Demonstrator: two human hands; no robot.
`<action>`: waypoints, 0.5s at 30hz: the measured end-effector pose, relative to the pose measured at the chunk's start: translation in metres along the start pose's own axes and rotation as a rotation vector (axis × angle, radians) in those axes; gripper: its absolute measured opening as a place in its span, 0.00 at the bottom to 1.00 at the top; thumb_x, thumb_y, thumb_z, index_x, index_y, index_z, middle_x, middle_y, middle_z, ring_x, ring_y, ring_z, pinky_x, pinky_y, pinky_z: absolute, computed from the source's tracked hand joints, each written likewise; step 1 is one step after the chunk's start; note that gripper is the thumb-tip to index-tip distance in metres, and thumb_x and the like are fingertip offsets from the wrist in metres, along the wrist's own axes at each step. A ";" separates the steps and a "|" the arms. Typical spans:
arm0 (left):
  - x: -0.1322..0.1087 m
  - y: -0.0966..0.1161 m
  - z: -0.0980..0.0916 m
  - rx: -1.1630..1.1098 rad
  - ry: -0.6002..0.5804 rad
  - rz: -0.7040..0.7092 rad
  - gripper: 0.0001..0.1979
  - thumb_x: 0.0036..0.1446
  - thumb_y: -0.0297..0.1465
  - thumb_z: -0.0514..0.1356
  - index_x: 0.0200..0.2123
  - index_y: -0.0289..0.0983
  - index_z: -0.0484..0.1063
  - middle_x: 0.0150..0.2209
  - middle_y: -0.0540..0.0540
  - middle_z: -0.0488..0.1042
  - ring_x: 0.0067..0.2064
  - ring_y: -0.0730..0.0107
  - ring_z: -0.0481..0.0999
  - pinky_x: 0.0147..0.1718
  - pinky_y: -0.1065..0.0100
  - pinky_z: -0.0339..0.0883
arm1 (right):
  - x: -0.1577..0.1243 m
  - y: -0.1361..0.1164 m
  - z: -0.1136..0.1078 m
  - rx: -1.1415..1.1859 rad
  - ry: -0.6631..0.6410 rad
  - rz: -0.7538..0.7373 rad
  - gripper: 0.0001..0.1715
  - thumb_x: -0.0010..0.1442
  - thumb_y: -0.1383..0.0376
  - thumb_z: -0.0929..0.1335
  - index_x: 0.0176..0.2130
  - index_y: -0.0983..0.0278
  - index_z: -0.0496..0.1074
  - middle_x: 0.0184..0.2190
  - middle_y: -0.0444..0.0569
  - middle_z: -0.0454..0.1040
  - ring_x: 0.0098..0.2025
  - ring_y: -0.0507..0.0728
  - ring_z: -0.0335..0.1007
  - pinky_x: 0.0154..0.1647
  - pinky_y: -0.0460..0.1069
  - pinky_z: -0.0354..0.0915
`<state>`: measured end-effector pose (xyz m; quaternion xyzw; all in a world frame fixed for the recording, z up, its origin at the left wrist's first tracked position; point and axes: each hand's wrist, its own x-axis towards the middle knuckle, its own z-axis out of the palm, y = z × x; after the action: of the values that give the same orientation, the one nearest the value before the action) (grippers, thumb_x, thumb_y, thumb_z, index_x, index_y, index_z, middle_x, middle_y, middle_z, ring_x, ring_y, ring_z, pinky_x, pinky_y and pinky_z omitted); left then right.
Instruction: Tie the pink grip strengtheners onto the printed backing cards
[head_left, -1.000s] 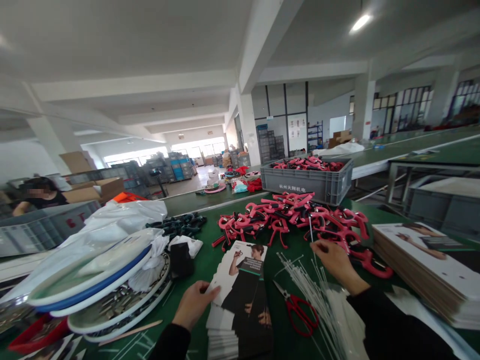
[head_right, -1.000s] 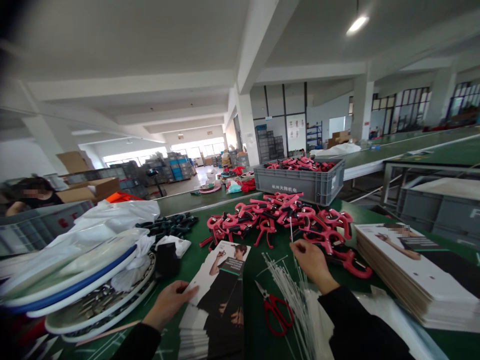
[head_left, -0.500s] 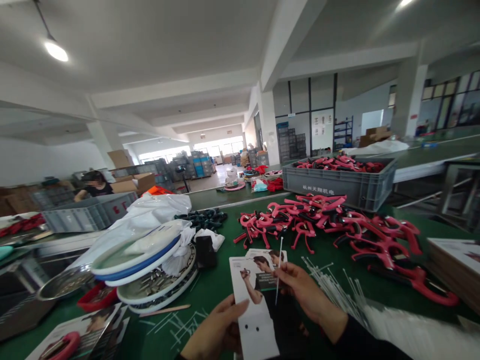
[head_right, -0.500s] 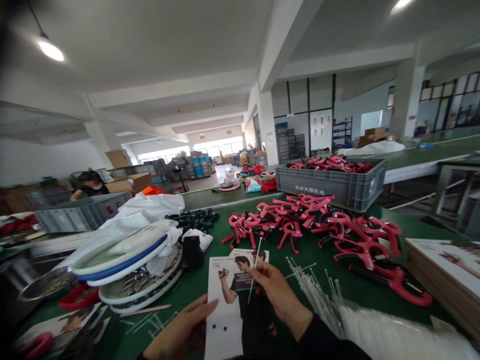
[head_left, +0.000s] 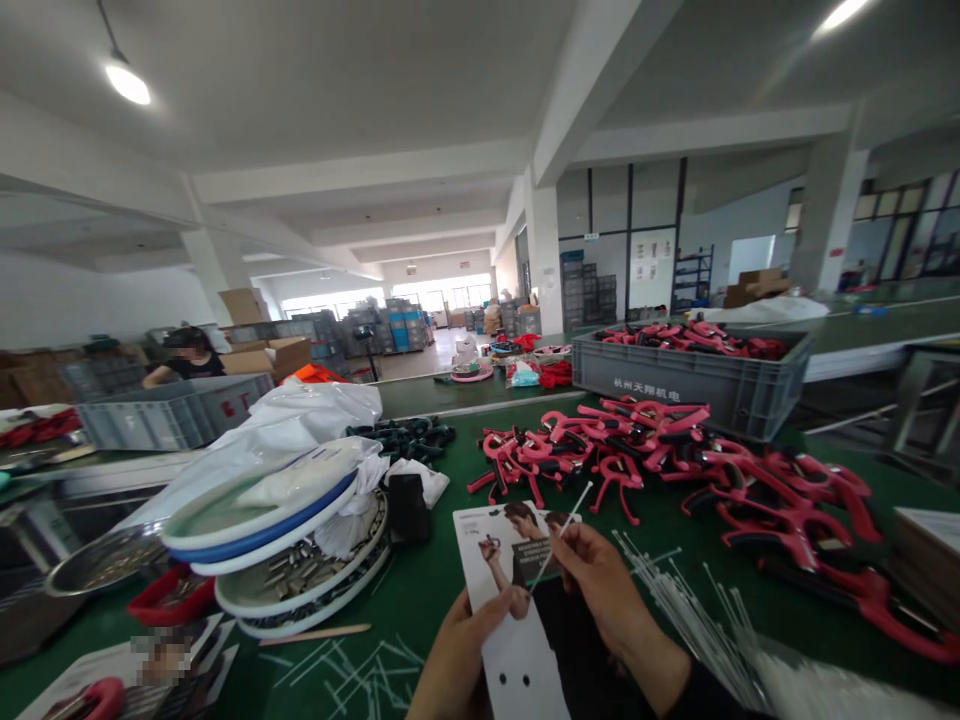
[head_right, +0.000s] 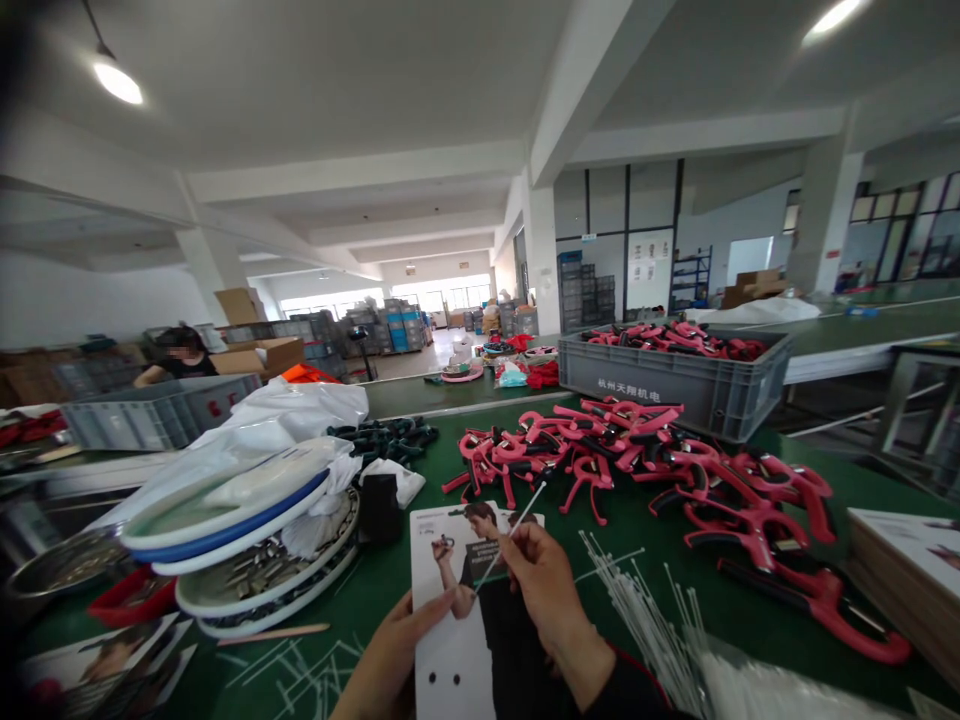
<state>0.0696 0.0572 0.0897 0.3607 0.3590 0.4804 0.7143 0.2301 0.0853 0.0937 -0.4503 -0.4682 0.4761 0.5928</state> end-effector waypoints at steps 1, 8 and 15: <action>0.001 -0.001 -0.001 -0.008 -0.017 0.002 0.17 0.39 0.41 0.67 0.23 0.34 0.67 0.22 0.47 0.70 0.23 0.69 0.69 0.25 0.67 0.63 | 0.001 0.000 0.001 -0.002 0.006 -0.010 0.22 0.46 0.48 0.69 0.24 0.62 0.61 0.18 0.37 0.60 0.20 0.48 0.53 0.19 0.44 0.53; -0.002 0.004 -0.001 -0.042 0.066 -0.029 0.16 0.37 0.38 0.68 0.25 0.33 0.70 0.26 0.45 0.73 0.25 0.69 0.71 0.27 0.67 0.63 | 0.000 -0.004 0.002 -0.171 0.053 -0.181 0.20 0.51 0.49 0.67 0.25 0.62 0.62 0.21 0.39 0.59 0.21 0.48 0.54 0.17 0.43 0.55; -0.004 0.007 0.001 -0.115 0.066 -0.007 0.15 0.38 0.36 0.68 0.27 0.32 0.71 0.25 0.46 0.73 0.24 0.69 0.71 0.27 0.68 0.62 | -0.016 -0.002 -0.002 -0.479 0.067 -0.481 0.12 0.59 0.58 0.64 0.30 0.63 0.67 0.26 0.44 0.69 0.26 0.51 0.65 0.25 0.44 0.62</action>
<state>0.0661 0.0549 0.0975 0.3020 0.3553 0.5093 0.7233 0.2302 0.0691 0.0934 -0.4691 -0.6397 0.1840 0.5805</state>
